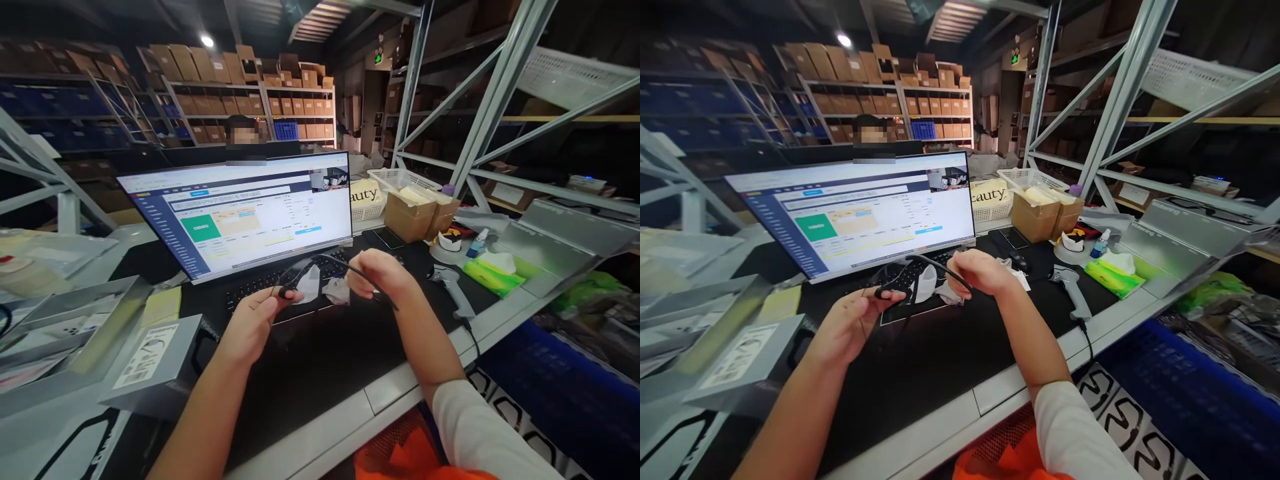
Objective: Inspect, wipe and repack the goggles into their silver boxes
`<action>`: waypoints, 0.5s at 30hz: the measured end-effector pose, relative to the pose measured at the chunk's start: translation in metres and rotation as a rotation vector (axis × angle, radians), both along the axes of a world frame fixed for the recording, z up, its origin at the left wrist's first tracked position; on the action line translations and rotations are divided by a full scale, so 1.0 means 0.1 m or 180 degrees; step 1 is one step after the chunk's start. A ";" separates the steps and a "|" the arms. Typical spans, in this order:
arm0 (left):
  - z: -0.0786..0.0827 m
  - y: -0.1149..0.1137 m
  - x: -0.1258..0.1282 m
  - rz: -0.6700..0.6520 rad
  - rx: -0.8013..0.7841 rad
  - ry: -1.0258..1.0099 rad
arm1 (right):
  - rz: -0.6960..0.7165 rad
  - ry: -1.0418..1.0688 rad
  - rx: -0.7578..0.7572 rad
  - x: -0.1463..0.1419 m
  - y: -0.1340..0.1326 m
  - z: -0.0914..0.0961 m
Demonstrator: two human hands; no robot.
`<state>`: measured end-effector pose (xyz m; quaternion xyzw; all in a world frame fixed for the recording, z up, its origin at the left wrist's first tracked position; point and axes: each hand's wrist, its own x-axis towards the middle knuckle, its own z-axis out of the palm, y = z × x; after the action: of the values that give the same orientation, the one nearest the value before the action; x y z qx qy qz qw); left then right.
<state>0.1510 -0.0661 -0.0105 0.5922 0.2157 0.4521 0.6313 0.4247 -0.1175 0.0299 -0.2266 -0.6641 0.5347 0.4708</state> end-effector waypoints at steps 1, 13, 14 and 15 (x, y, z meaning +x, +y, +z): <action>-0.01 -0.02 0.04 -0.0076 -0.0147 -0.0196 | 0.0074 0.0154 -0.0043 -0.01 0.04 -0.03; -0.02 0.05 0.31 0.0703 -0.1248 -0.1565 | -0.1189 0.0956 0.0237 -0.57 0.04 -0.18; 0.01 0.04 0.31 0.0752 -0.1378 -0.1594 | -0.0993 0.0826 0.0321 -0.51 0.02 -0.16; 0.03 0.03 0.32 0.0773 -0.1518 -0.1582 | -0.0896 0.0721 0.0392 -0.45 0.03 -0.15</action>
<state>0.1828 -0.0634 -0.0072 0.2704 0.2238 0.5908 0.7265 0.3800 -0.1150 0.0150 -0.2264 -0.6002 0.4439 0.6257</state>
